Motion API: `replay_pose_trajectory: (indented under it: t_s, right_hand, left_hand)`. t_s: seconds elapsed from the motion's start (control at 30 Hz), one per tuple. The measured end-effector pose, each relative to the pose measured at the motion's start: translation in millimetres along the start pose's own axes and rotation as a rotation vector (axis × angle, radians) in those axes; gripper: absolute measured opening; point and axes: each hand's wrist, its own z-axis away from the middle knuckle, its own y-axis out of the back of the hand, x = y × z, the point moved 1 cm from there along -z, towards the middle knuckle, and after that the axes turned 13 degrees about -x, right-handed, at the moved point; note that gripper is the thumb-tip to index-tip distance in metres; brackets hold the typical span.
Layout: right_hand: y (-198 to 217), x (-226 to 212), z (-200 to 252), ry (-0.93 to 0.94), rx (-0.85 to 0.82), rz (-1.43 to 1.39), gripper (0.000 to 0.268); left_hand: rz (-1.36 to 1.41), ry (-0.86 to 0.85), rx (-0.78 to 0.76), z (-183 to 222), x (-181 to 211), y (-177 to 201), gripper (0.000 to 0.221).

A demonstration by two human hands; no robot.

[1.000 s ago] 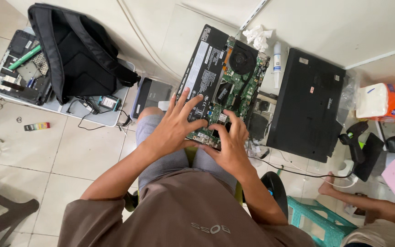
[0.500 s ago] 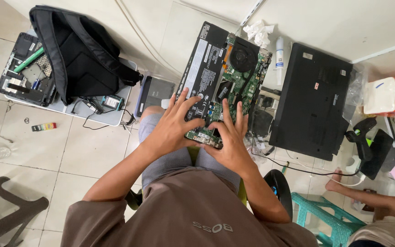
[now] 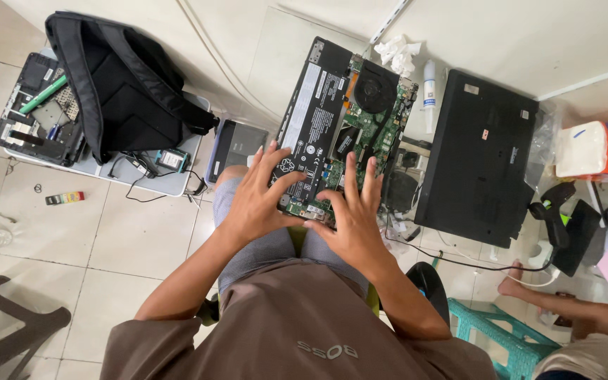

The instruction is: The person uses a screwdriver to remove screws from the laptop's internal components. They then wipe the motherboard with a tissue and proceed to install the battery, securing it with screws.

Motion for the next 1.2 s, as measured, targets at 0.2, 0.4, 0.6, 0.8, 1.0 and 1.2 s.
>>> replay_pose_trajectory:
  t_s: [0.2,0.4,0.6,0.8,1.0,1.2]
  right_hand:
    - [0.6,-1.3,-4.5,0.026,-0.045,0.062,0.037]
    - [0.4,-0.7,-7.5,0.002,-0.072,0.042,0.035]
    - [2.4,0.6,-1.3,-0.026,-0.096,0.004,0.037]
    - [35.9,45.4,-4.8,-0.004,0.088,-0.09,0.046]
    - [98.1,107.8,-76.8,-0.175,0.175,-0.286,0.039]
    - [89.1,156.5,-139.0,-0.46,-0.036,0.111,0.033]
  left_hand:
    - [0.035,-0.018,0.036,2.0,-4.9,-5.6,0.083]
    - [0.063,-0.012,0.045,0.9,-1.7,-3.2,0.085]
    - [0.017,0.032,0.008,3.0,13.2,5.8,0.091]
    - [0.109,0.329,0.092,41.0,58.3,-6.1,0.107]
    - [0.816,0.66,0.133,65.5,81.2,-43.9,0.039]
    - [1.085,0.641,-0.188,33.4,86.2,-64.2,0.051]
